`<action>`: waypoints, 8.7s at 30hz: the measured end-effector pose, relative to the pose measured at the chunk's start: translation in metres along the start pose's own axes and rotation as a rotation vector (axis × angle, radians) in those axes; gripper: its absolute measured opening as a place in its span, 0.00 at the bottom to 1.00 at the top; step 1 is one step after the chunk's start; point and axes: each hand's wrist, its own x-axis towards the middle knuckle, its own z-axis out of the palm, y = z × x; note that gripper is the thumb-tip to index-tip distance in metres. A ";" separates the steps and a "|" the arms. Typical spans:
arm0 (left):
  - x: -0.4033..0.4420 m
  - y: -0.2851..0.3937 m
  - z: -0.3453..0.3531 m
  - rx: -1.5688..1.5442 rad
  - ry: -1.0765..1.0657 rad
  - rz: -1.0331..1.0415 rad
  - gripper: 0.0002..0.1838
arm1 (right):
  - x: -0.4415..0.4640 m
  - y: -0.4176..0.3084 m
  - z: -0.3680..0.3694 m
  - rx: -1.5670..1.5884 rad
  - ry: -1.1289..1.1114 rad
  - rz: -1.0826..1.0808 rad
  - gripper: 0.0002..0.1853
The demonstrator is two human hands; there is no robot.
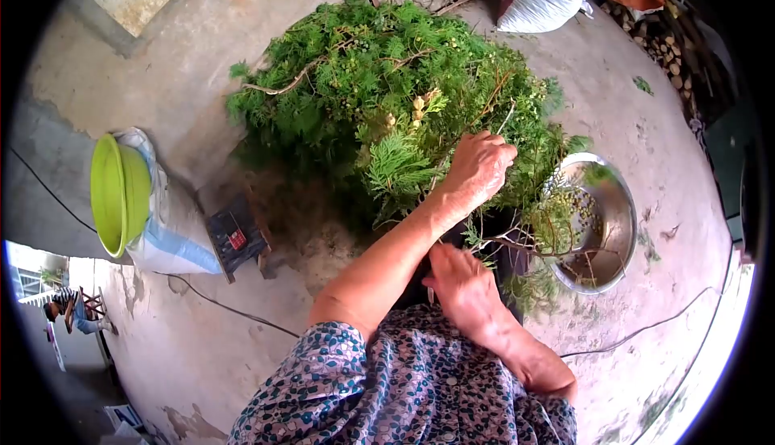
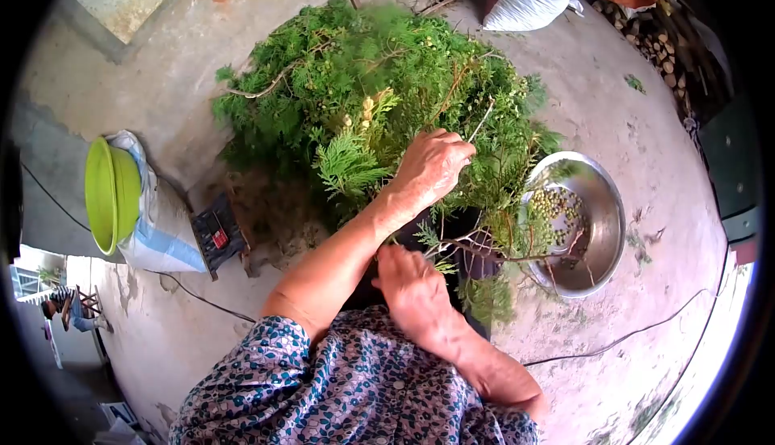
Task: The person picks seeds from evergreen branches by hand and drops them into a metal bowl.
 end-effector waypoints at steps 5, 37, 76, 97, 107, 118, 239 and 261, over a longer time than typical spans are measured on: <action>0.003 0.003 -0.007 -0.016 -0.019 -0.066 0.04 | 0.005 0.016 0.039 -0.073 0.140 0.164 0.25; -0.095 0.028 -0.040 -0.674 0.222 -0.186 0.10 | 0.015 0.106 0.038 1.676 0.393 0.530 0.13; -0.058 0.045 -0.051 -1.047 0.093 -0.457 0.11 | 0.003 0.099 -0.019 0.829 0.612 0.566 0.07; -0.060 0.051 -0.055 -1.129 -0.105 -0.488 0.11 | 0.009 0.075 -0.042 1.816 0.491 0.514 0.11; -0.052 0.049 -0.064 -0.996 -0.332 -0.400 0.11 | 0.011 0.071 -0.055 1.730 0.370 0.550 0.16; -0.057 0.047 -0.059 -0.950 -0.345 -0.374 0.10 | 0.007 0.072 -0.044 1.650 0.342 0.588 0.10; -0.062 0.022 -0.032 -1.129 0.459 -0.454 0.04 | 0.073 0.043 -0.046 0.405 0.610 0.235 0.14; -0.043 0.030 -0.034 -1.166 0.506 -0.521 0.08 | 0.049 0.068 -0.051 1.870 0.661 0.489 0.11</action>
